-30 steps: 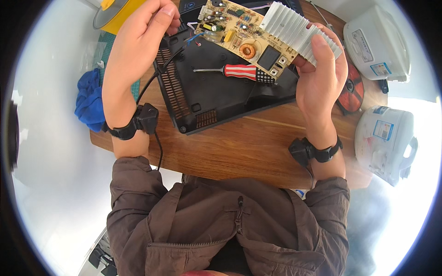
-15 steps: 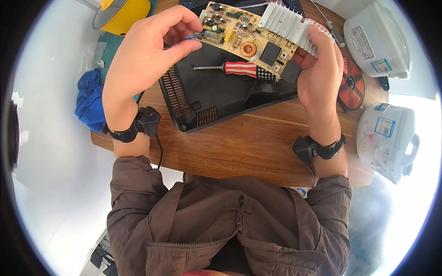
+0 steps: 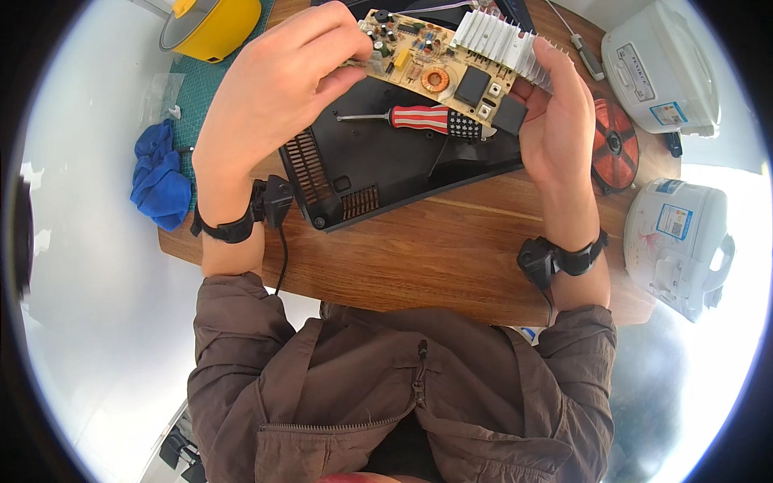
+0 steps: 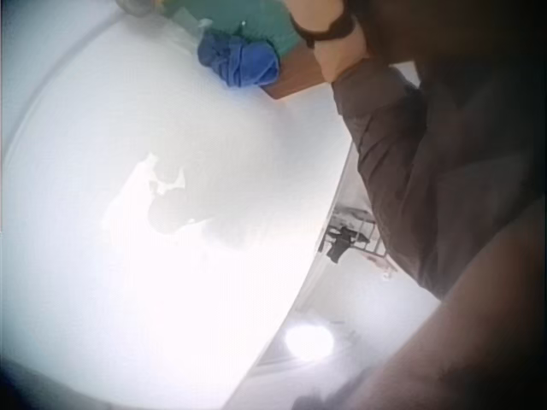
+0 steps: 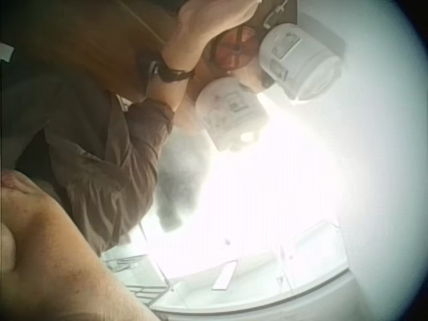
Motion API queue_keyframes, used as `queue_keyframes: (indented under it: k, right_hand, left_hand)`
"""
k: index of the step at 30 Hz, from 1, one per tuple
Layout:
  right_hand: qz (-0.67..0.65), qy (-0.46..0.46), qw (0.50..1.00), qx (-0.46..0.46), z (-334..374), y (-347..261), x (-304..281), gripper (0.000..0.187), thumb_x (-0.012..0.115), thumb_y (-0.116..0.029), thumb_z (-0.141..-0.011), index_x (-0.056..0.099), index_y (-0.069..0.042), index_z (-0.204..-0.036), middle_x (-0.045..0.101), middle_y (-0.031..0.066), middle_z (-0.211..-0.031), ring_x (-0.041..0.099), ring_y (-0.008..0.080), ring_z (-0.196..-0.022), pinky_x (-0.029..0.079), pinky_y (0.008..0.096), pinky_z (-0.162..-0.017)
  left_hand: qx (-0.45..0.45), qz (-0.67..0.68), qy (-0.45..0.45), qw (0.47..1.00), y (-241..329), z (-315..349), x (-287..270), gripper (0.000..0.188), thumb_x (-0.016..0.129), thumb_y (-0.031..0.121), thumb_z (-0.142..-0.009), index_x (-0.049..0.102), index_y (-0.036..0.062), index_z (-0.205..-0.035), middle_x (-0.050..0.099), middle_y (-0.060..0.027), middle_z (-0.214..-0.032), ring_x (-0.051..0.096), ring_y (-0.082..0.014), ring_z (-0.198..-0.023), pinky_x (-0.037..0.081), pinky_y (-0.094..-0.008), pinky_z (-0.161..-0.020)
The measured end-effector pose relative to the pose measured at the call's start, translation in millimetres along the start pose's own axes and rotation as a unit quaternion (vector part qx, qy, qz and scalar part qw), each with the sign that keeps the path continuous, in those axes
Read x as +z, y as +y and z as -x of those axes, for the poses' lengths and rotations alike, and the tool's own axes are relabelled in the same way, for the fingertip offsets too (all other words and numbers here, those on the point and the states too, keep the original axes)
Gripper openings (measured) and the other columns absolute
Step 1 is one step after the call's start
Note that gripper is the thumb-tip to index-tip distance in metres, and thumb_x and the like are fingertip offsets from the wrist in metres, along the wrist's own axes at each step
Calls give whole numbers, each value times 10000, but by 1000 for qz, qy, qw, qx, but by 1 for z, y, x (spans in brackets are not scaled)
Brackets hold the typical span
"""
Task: The person disassembles a small black electronic device on a wooden table. They remove a circuit board, fan, and control panel using a screwdriver, placing each component on the table.
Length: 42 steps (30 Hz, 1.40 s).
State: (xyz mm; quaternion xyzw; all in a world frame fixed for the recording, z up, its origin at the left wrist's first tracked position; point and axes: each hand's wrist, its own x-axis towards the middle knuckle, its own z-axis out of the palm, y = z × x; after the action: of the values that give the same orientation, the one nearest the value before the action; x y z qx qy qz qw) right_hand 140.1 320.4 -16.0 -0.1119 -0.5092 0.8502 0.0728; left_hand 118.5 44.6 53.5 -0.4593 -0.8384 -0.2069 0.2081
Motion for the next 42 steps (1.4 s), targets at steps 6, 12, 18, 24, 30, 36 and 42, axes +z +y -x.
queue_keyframes:
  k: [6, 12, 18, 24, 30, 36, 42]
  right_hand:
    - [3, 11, 1000, 8, 2, -2, 5, 265, 619, -203, -1007, 699, 20, -1125, 732, 95, -1111, 695, 177, -992, 544, 347, -940]
    - [-3, 1, 1000, 17, -3, 0, -1, 260, 655, -210, -1000, 706, 5, -1138, 739, 88, -1103, 706, 167, -977, 568, 324, -886]
    - [1, -23, 1000, -4, -3, 2, 3, 352, 684, -180, -989, 625, 32, -1264, 707, 93, -1140, 691, 178, -986, 583, 305, -857]
    - [3, 1, 1000, -11, 0, -1, 6, 402, 688, -164, -980, 588, 32, -1316, 671, 99, -1176, 661, 181, -1028, 571, 312, -876]
    - [-5, 22, 1000, -14, -3, -4, -1, 386, 703, -177, -956, 626, 21, -1278, 661, 68, -1158, 636, 184, -1033, 554, 312, -885]
    - [-14, 20, 1000, 4, -1, -3, -2, 354, 693, -174, -963, 638, 16, -1258, 670, 65, -1145, 647, 184, -1015, 560, 314, -872]
    - [22, 11, 999, -29, 4, -3, 5, 376, 694, -155, -975, 589, 28, -1287, 683, 90, -1125, 668, 168, -970, 571, 300, -844]
  left_hand:
    - [-1, -7, -14, 1000, -6, 5, 5, 208, 689, 20, -843, 575, 28, -1017, 557, -127, -976, 621, -319, -902, 533, -391, -770]
    - [16, -20, 6, 1000, -3, 2, 4, 139, 656, 15, -846, 590, 16, -968, 561, -116, -947, 627, -290, -868, 541, -363, -730]
    - [83, -66, 79, 991, -12, 3, 11, 118, 677, 26, -820, 627, 4, -924, 563, -81, -909, 624, -233, -822, 540, -327, -674]
    - [104, -74, 155, 980, -11, -1, 16, 157, 736, 4, -763, 686, -20, -909, 614, -85, -871, 637, -235, -751, 540, -325, -621]
    - [156, -86, 206, 962, -18, -6, 25, 162, 753, -15, -741, 694, -29, -892, 640, -105, -876, 643, -246, -733, 544, -322, -615]
    - [165, -79, 187, 965, -15, -8, 19, 152, 751, -23, -718, 664, -21, -843, 625, -98, -860, 630, -235, -717, 533, -317, -589]
    - [174, -87, 218, 956, -22, -6, 29, 165, 749, -44, -697, 653, -13, -827, 623, -93, -854, 635, -233, -707, 535, -313, -578]
